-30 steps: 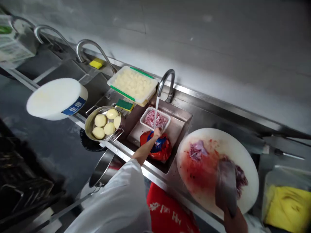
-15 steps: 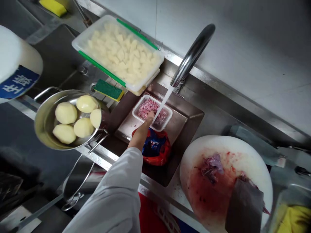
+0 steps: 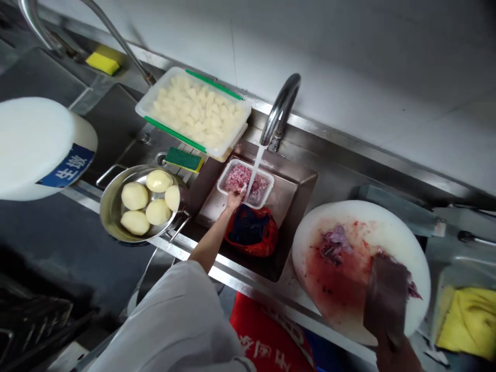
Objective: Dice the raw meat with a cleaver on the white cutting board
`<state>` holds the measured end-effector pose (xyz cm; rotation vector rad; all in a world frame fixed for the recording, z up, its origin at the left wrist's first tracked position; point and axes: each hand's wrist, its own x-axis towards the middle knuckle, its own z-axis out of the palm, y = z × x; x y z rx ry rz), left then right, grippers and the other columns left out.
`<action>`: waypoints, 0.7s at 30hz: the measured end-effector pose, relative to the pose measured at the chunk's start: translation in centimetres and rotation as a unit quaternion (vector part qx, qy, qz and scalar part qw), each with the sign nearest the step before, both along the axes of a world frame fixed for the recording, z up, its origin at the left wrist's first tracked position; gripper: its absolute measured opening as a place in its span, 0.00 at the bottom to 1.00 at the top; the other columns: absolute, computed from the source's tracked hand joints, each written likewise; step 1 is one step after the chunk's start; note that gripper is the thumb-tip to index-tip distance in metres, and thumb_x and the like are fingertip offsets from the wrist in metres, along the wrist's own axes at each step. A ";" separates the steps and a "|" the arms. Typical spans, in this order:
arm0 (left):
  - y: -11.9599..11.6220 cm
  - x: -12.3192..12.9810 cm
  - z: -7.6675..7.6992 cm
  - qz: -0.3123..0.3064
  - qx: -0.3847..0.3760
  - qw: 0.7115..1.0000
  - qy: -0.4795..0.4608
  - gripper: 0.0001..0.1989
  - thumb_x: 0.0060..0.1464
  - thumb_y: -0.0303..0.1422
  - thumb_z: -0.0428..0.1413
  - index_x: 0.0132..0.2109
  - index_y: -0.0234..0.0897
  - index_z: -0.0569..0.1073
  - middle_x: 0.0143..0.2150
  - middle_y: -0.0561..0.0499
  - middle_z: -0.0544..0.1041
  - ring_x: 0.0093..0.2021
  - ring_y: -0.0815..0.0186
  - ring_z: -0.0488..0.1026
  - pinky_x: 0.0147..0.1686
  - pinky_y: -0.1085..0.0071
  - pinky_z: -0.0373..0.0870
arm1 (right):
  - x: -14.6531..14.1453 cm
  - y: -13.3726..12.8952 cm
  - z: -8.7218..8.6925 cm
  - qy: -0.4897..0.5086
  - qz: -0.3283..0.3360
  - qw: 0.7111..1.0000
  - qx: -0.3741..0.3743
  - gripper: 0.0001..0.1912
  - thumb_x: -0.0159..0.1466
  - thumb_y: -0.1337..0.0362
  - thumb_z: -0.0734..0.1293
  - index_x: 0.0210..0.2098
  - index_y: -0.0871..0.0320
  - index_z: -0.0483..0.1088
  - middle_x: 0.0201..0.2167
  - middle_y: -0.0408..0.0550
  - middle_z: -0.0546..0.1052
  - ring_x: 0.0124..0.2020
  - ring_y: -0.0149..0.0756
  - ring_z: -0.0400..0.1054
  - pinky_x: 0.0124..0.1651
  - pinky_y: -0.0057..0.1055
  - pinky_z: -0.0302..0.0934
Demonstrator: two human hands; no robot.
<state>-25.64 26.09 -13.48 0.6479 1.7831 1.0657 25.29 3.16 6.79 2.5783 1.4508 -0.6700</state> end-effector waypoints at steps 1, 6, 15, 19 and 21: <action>-1.6 0.7 1.3 -0.012 0.017 1.000 0.024 0.10 0.56 0.31 0.61 0.31 0.36 0.67 0.26 0.54 0.72 0.27 0.70 0.70 0.31 0.72 0.69 | 0.0 -0.7 0.2 0.004 -0.020 1.000 0.008 0.14 0.57 0.45 0.58 0.24 0.46 0.60 0.19 0.52 0.70 0.23 0.55 0.69 0.28 0.47 0.62; -8.6 7.6 10.4 -0.152 0.215 0.945 0.196 0.04 0.59 0.30 0.57 0.35 0.37 0.72 0.36 0.50 0.75 0.39 0.66 0.73 0.44 0.69 0.71 | 0.2 -1.2 -0.6 0.011 -0.022 0.998 0.049 0.16 0.60 0.48 0.57 0.34 0.52 0.66 0.30 0.57 0.76 0.33 0.53 0.71 0.35 0.43 0.62; -15.8 30.9 14.5 -0.451 0.339 0.804 0.186 0.12 0.66 0.27 0.48 0.48 0.37 0.76 0.48 0.44 0.73 0.50 0.63 0.72 0.53 0.67 0.72 | 0.9 -1.6 -0.5 0.047 0.011 0.995 0.087 0.14 0.64 0.58 0.58 0.41 0.60 0.70 0.31 0.56 0.77 0.34 0.44 0.70 0.36 0.33 0.57; -18.8 33.8 12.1 -0.519 0.311 0.769 0.205 0.11 0.65 0.31 0.53 0.50 0.36 0.76 0.49 0.43 0.73 0.53 0.59 0.70 0.57 0.61 0.70 | 1.2 -2.2 0.4 0.040 0.031 0.998 0.041 0.14 0.68 0.62 0.58 0.47 0.62 0.68 0.32 0.56 0.77 0.34 0.42 0.70 0.36 0.32 0.54; -19.6 33.0 12.0 -0.467 0.303 0.804 0.209 0.10 0.64 0.34 0.54 0.49 0.37 0.76 0.50 0.43 0.73 0.54 0.59 0.70 0.57 0.61 0.70 | 0.8 -2.2 1.2 0.040 0.035 0.998 0.029 0.15 0.69 0.62 0.57 0.49 0.63 0.67 0.32 0.56 0.76 0.34 0.44 0.70 0.35 0.33 0.54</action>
